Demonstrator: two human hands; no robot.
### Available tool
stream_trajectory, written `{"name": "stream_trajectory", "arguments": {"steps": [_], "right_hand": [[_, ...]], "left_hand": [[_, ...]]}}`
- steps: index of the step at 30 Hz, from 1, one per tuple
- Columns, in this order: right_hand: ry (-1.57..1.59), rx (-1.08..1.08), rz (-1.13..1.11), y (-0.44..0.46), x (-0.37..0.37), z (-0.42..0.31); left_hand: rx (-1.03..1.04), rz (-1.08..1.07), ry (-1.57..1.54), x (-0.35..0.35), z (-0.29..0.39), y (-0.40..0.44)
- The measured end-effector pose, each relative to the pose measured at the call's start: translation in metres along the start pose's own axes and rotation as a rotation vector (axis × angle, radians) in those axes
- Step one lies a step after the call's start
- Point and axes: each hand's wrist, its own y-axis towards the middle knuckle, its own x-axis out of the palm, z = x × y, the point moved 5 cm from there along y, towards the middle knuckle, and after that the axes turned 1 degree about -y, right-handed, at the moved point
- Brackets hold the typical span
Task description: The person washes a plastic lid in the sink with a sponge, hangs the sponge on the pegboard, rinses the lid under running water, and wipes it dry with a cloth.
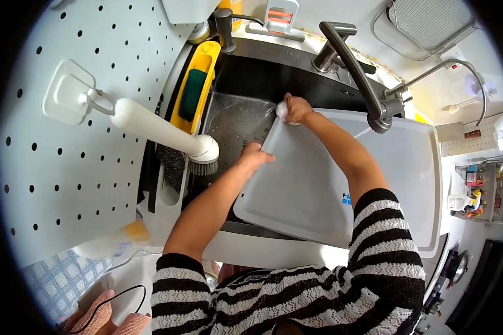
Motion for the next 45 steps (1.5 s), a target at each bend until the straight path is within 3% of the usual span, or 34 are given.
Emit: {"name": "stream_trajectory", "arguments": {"steps": [5,11,13,14,17,20,22,24,28,31,39,41,45], "right_hand": [[-0.022,-0.002,-0.126,-0.001,0.005,-0.002],[-0.055,0.11,0.16,-0.008,0.005,0.001],[0.06,0.112,-0.065,-0.015,0.006,-0.003],[0.054,0.115,-0.067,-0.015,0.006,0.0],[0.012,0.182,0.114,-0.008,0.007,0.012],[-0.064,0.118,0.242,-0.01,0.007,0.003],[0.017,0.055,0.204,-0.029,0.003,0.005],[0.093,-0.008,0.165,-0.054,-0.013,0.01],[-0.052,0.131,0.06,-0.089,-0.031,0.058],[-0.114,0.201,0.077,-0.1,-0.035,0.066],[0.085,0.15,0.114,-0.044,-0.003,0.0],[-0.073,0.235,0.231,-0.039,-0.005,0.027],[-0.166,0.17,0.283,-0.048,-0.01,0.015]], "left_hand": [[-0.038,-0.039,-0.02,-0.001,0.008,-0.004],[-0.048,-0.036,-0.021,0.001,0.009,-0.012],[-0.03,-0.021,0.032,-0.001,0.003,-0.001],[-0.028,-0.027,0.027,-0.001,0.004,-0.002],[-0.059,-0.092,-0.021,0.005,0.008,-0.009],[-0.033,0.069,0.093,-0.002,0.016,-0.019],[-0.097,-0.062,0.012,0.002,0.014,-0.016],[-0.091,-0.035,0.004,0.004,0.013,-0.015],[-0.056,0.052,0.024,0.006,0.021,-0.02],[-0.091,-0.072,-0.007,0.005,0.015,-0.011],[-0.041,-0.057,0.073,0.001,0.013,-0.002],[-0.057,-0.096,0.026,0.003,0.005,0.001],[-0.05,-0.008,0.07,0.007,0.011,-0.009]]}}
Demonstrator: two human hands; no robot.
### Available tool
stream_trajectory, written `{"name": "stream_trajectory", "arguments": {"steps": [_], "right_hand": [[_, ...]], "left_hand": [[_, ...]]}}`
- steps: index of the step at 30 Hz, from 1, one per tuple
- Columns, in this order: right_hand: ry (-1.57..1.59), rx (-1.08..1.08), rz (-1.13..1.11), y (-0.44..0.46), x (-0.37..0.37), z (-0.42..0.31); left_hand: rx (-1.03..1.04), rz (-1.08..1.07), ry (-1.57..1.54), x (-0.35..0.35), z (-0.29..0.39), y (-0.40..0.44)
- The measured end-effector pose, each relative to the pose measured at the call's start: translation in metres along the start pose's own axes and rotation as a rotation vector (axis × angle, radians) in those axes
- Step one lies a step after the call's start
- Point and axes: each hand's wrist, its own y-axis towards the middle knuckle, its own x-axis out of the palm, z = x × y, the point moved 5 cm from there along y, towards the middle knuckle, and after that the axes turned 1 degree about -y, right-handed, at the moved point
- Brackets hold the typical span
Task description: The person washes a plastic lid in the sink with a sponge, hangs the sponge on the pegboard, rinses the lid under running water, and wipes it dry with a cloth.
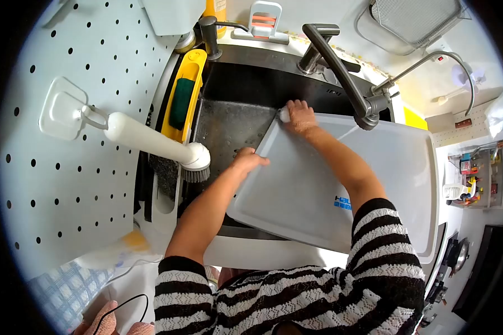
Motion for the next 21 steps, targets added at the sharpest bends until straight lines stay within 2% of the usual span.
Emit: {"name": "stream_trajectory", "arguments": {"steps": [1,4,7,11,14,15,17,20,21], "right_hand": [[0.0,-0.006,0.0,0.002,0.004,-0.001],[0.294,-0.114,-0.142,0.013,0.029,-0.005],[0.199,-0.077,-0.105,0.015,0.034,-0.001],[0.086,-0.028,-0.059,0.012,0.032,-0.014],[0.255,0.045,-0.315,-0.012,0.011,-0.018],[0.248,0.047,-0.317,-0.018,0.005,-0.018],[0.231,-0.122,-0.41,-0.027,-0.002,-0.026],[0.132,-0.057,-0.317,-0.003,0.018,-0.009],[0.087,-0.031,-0.253,0.003,0.015,-0.009]], "left_hand": [[-0.016,0.076,-0.004,-0.004,0.005,-0.008],[-0.03,0.023,0.034,-0.004,0.011,-0.015],[-0.053,-0.009,0.022,0.0,-0.052,0.043],[-0.077,-0.123,-0.029,0.008,-0.01,-0.009],[-0.019,-0.05,-0.039,0.009,-0.018,0.0],[-0.028,-0.06,-0.045,0.008,-0.02,0.003],[-0.033,-0.065,-0.053,0.008,-0.022,0.003],[-0.026,-0.045,-0.028,0.007,-0.011,-0.008],[-0.019,0.037,-0.007,0.005,-0.003,-0.019]]}}
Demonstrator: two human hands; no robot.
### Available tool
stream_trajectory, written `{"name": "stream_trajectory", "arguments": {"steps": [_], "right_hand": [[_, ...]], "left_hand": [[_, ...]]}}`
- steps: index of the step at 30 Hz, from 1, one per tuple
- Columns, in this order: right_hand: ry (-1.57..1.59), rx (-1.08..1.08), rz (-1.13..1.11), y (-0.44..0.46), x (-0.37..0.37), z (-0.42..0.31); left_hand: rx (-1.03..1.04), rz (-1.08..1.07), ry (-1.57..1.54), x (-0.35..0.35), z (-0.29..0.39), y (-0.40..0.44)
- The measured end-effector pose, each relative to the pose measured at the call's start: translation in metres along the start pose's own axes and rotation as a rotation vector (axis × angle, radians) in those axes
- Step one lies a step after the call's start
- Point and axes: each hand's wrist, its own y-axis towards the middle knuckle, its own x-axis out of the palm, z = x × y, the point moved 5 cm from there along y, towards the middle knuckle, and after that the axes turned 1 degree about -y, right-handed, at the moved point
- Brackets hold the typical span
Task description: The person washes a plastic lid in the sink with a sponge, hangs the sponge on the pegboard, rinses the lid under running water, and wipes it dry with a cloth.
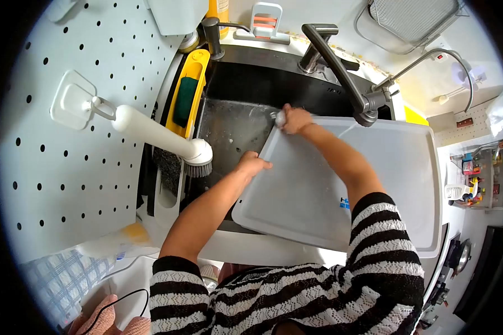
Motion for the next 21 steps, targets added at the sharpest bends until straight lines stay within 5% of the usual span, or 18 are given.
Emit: {"name": "stream_trajectory", "arguments": {"steps": [2,5,8,11,18,21], "right_hand": [[0.059,-0.016,-0.018,0.001,0.004,-0.015],[0.514,-0.206,-0.124,-0.007,-0.002,-0.041],[0.617,-0.078,0.016,-0.013,-0.032,-0.04],[0.586,-0.032,0.04,-0.021,-0.045,-0.03],[0.463,0.048,0.09,-0.046,-0.029,0.003],[0.414,-0.003,-0.07,-0.049,-0.018,-0.002]], "left_hand": [[0.004,0.08,0.019,-0.005,0.001,-0.003],[-0.126,-0.072,-0.185,-0.018,-0.023,0.006],[-0.083,-0.008,-0.177,-0.024,-0.017,-0.001],[-0.023,0.13,-0.283,-0.026,-0.012,-0.019],[-0.226,-0.129,-0.123,-0.013,-0.037,0.008],[-0.282,-0.231,-0.116,-0.01,-0.027,0.02]]}}
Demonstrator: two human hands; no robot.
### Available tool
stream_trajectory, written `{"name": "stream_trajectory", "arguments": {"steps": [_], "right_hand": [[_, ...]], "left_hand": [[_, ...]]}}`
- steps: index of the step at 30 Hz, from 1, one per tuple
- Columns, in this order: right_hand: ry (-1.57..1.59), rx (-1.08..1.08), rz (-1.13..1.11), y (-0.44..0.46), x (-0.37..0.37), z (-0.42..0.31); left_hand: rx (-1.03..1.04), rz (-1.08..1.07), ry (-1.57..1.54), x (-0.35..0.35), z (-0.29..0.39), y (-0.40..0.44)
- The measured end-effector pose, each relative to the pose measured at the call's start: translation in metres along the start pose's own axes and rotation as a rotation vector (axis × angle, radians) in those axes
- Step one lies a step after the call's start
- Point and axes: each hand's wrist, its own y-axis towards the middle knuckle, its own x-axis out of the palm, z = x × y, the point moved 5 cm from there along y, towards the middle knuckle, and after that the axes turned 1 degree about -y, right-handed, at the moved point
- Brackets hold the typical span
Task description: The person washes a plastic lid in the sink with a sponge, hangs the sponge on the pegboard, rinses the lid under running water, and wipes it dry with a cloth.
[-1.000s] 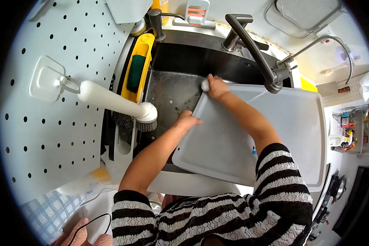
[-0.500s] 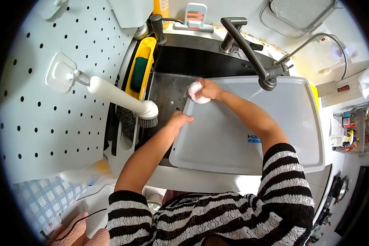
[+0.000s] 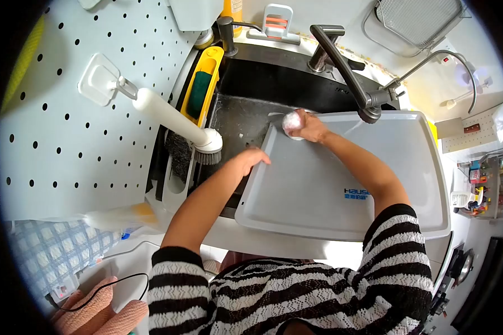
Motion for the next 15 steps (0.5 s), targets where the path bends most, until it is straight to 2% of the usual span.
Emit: {"name": "stream_trajectory", "arguments": {"steps": [3,4,5,6,7,8,9,13,15], "right_hand": [[0.09,-0.106,-0.08,0.005,0.007,-0.006],[0.263,-0.147,-0.146,0.011,0.018,0.0],[0.256,-0.147,-0.136,0.011,0.013,-0.007],[0.215,-0.205,-0.156,0.004,0.012,-0.02],[0.179,-0.258,-0.189,-0.003,0.018,-0.028],[0.149,-0.319,-0.153,0.0,0.023,-0.033],[0.149,-0.323,-0.161,0.004,0.026,-0.036],[-0.022,-0.269,-0.062,0.023,0.035,-0.04],[-0.078,-0.265,-0.007,0.041,0.042,-0.034]], "left_hand": [[0.046,0.01,-0.042,0.0,0.013,0.015],[0.108,0.064,-0.082,-0.002,0.013,0.023],[0.179,0.115,-0.122,-0.006,0.017,0.036],[0.204,0.015,-0.127,-0.006,0.012,0.054],[0.195,0.008,-0.137,-0.009,0.002,0.072],[0.242,0.064,-0.055,-0.012,0.005,0.072],[0.293,0.126,0.029,-0.017,0.01,0.069],[0.382,0.244,-0.02,-0.008,0.011,0.038],[0.448,0.272,0.161,-0.013,0.009,0.052]]}}
